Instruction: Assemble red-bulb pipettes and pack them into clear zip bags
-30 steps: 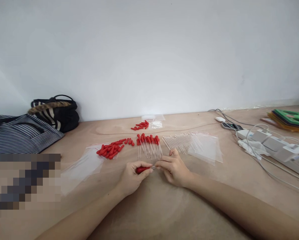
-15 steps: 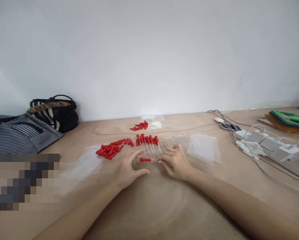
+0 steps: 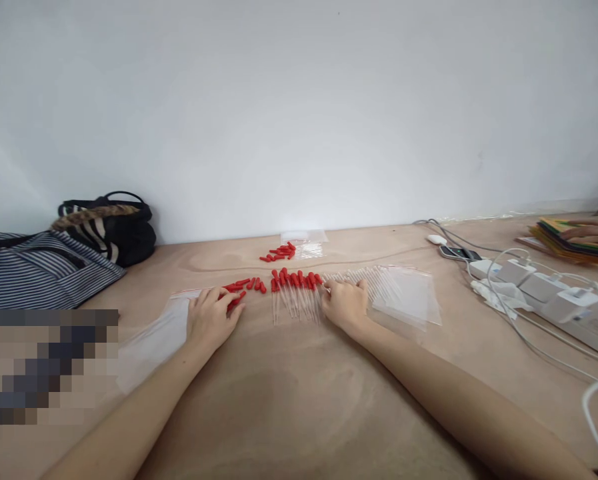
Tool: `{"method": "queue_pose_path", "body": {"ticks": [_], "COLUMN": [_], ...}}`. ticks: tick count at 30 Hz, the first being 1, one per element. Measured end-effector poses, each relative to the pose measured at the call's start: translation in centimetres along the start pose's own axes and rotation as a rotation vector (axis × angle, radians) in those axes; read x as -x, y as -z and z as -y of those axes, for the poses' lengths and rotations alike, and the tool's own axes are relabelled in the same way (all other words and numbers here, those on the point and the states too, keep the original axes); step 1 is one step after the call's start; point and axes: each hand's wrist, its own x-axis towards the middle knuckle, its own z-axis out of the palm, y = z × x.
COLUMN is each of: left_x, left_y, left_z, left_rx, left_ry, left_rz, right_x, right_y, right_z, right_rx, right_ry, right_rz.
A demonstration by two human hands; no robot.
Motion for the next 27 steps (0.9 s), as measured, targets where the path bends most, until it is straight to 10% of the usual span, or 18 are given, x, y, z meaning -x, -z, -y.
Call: {"method": "queue_pose_path", "body": {"ticks": [19, 27], "left_x": [-0.3, 1.2], "left_y": [0.0, 2.5], "left_z": [-0.2, -4.1], "left_rx": [-0.099, 0.471], "left_ry": [0.022, -0.320], "left_rz": [-0.036, -0.061], "right_x": [-1.3, -2.4], "right_y": [0.1, 0.2], "right_z": [-1.1, 0.2], "right_rx": [0.042, 0.091], "right_ry": [-0.054, -0.080], "right_rz": [0.087, 0.199]}}
